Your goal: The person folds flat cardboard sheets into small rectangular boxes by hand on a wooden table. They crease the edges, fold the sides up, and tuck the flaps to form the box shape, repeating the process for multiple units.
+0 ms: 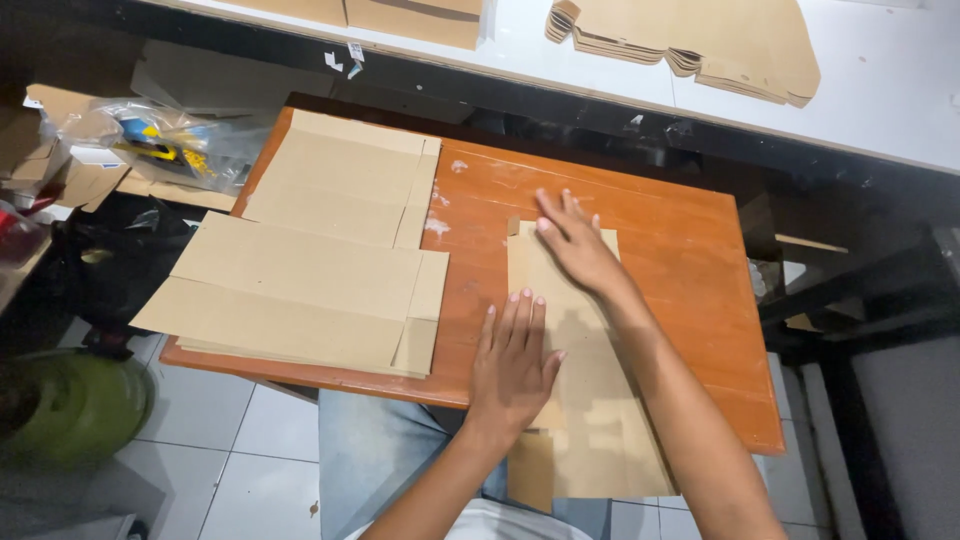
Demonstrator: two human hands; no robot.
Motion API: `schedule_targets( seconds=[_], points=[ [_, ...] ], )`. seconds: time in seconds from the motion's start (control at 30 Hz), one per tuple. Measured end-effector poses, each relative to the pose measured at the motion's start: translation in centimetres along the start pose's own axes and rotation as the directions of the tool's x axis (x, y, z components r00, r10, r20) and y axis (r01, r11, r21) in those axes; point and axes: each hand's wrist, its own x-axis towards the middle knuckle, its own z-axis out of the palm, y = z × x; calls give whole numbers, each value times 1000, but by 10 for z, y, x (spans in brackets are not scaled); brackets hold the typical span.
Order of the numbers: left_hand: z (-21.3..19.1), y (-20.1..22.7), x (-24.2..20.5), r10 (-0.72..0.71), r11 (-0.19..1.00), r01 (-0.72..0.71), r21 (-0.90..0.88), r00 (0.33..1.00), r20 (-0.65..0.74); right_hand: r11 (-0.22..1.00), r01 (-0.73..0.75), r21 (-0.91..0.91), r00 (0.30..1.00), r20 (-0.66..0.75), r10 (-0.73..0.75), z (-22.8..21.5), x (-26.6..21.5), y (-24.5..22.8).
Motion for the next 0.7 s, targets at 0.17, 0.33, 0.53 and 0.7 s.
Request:
schedule_targets(
  seconds=[0.17, 0.33, 0.53, 0.7],
  points=[
    [-3, 2, 1, -2, 1000, 2, 2, 1000, 1, 970, -233, -67, 955, -202, 216, -16, -22, 64],
    [-25, 6, 0, -23, 999, 27, -44, 995, 98, 815, 38, 579, 958, -253, 135, -20, -57, 42],
    [-22, 2, 3, -10, 999, 16, -47, 991, 136, 787, 179, 590, 945, -326, 30, 14, -28, 72],
    [-23, -2, 9, 20, 997, -11, -72, 991, 129, 926, 70, 370, 965, -262, 31, 1, -37, 49]
  ],
)
